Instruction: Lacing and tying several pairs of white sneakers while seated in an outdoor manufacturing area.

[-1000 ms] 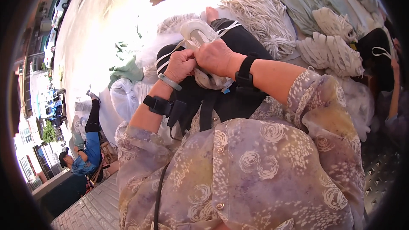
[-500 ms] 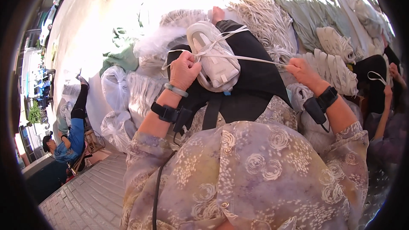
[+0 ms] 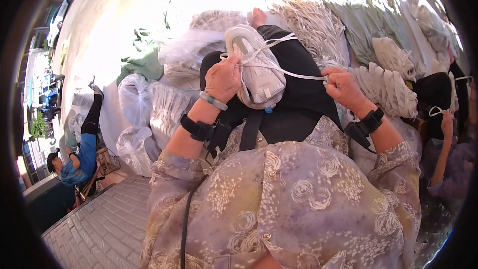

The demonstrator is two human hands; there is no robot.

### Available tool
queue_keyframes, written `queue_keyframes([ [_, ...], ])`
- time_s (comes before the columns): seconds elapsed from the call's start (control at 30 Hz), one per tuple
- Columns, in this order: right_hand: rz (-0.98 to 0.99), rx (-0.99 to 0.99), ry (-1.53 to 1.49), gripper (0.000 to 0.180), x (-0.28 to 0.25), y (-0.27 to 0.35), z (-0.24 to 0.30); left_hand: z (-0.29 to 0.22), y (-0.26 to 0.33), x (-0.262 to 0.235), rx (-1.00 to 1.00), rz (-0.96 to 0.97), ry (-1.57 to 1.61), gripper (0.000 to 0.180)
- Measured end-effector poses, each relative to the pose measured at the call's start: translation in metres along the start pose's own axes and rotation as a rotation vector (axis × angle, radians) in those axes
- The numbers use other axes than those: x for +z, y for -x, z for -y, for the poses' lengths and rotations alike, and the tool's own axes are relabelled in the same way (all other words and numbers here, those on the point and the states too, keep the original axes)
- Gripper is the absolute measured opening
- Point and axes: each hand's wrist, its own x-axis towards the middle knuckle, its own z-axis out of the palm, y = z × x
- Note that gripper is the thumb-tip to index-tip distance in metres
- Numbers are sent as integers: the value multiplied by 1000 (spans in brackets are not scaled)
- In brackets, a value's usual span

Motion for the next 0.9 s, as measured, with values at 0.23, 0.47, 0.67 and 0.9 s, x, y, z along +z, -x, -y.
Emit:
queue_keyframes([
  [0.23,78,202,-1145,20,32,-90,75,14,3,-2,57,-5,-58,18],
  [0.47,219,402,-699,31,51,-92,56,7,0,-7,-145,123,-31,13],
  [0.67,381,511,-582,24,56,-88,49,9,-1,-13,-39,117,-286,12],
  [0.9,465,385,-414,21,56,-94,47,6,-13,-13,-4,-226,-233,14],
])
